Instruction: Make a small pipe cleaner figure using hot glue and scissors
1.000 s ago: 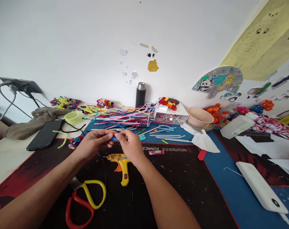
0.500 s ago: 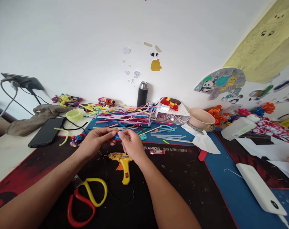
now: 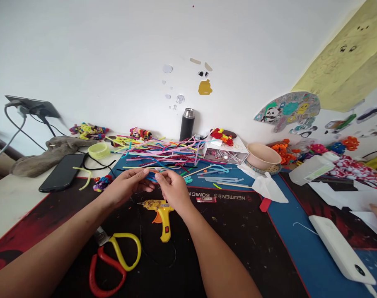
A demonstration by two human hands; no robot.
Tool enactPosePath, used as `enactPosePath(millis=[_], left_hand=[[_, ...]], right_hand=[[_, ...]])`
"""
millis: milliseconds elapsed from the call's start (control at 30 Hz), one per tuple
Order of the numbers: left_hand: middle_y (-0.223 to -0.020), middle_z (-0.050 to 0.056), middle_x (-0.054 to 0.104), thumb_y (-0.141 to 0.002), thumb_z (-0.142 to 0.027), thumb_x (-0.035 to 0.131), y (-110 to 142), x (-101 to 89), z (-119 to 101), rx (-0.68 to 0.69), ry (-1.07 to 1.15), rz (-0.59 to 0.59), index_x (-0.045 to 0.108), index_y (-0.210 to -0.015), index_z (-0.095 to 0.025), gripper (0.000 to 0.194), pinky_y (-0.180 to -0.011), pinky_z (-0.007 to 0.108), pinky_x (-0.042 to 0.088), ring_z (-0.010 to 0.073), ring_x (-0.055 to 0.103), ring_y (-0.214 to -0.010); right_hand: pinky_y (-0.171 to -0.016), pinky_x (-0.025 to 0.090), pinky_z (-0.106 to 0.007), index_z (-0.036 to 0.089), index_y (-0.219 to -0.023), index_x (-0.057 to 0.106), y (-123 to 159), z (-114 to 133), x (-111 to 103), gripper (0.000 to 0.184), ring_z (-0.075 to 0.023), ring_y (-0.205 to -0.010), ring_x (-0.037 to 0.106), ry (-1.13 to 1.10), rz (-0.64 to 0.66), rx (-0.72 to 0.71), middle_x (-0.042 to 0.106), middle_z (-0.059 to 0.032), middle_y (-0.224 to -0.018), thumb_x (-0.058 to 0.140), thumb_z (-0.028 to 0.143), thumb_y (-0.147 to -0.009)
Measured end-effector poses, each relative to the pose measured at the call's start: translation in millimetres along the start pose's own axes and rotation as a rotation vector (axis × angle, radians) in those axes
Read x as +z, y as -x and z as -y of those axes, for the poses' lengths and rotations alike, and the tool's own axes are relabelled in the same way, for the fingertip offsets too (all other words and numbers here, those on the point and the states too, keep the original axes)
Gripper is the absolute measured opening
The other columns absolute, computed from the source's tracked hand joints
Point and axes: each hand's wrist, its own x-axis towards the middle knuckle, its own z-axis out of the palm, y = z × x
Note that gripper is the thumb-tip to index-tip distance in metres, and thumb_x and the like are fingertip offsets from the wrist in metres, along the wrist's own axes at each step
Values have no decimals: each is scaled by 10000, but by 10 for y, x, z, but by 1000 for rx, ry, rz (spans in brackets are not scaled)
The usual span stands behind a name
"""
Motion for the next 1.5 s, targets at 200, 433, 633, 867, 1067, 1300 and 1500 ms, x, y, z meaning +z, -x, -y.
enactPosePath(millis=[200,433,633,867,1067,1300,1500], left_hand=[[-804,137,826,-778,-578,943,0,-18,-11,-40,63,8,851,-1046,-118,540,-692,292,666,225,784,-726],[-761,127,814,-851,-430,907,-13,-50,13,-60,85,4,820,-957,-112,347,-671,294,657,223,779,-692],[-793,149,817,-847,-576,890,-29,-76,34,-39,117,8,808,-995,-107,498,-642,292,636,234,777,-711],[-847,92,816,-718,-572,989,-7,-56,-11,56,22,52,805,-1157,-157,631,-624,256,592,187,746,-691],[-780,41,767,-698,-481,1015,-10,0,2,80,-25,30,824,-1051,-171,507,-626,261,560,167,699,-681],[-880,45,762,-711,-455,1004,-16,8,28,135,-66,-13,831,-1050,-186,466,-655,268,553,170,673,-747],[-911,61,779,-742,-473,975,-11,8,27,180,-156,-6,847,-1118,-191,487,-685,305,564,198,676,-773]], right_hand=[[-384,318,-249,234,-853,629,-10,-37,-6,557,-108,-372,428,8,-7,4,506,80,-510,744,778,-870],[-382,317,-244,229,-848,631,-14,-52,-10,551,-104,-376,425,7,-9,0,496,83,-507,742,768,-875],[-381,316,-244,229,-840,628,-25,-49,-10,547,-106,-369,435,-23,-18,3,484,88,-504,746,762,-872],[-385,306,-245,229,-839,632,-34,-68,-5,515,-107,-361,423,-40,-72,-22,469,94,-476,750,728,-888],[-380,306,-247,224,-866,654,-12,-64,13,525,-108,-369,428,-21,-76,-31,478,88,-507,744,741,-889],[-378,287,-249,232,-871,642,3,-39,40,526,-107,-366,404,-44,-61,-21,463,92,-499,745,747,-887],[-370,288,-252,235,-855,639,-3,-71,37,555,-104,-351,377,-77,-52,-22,429,102,-480,735,781,-880]])
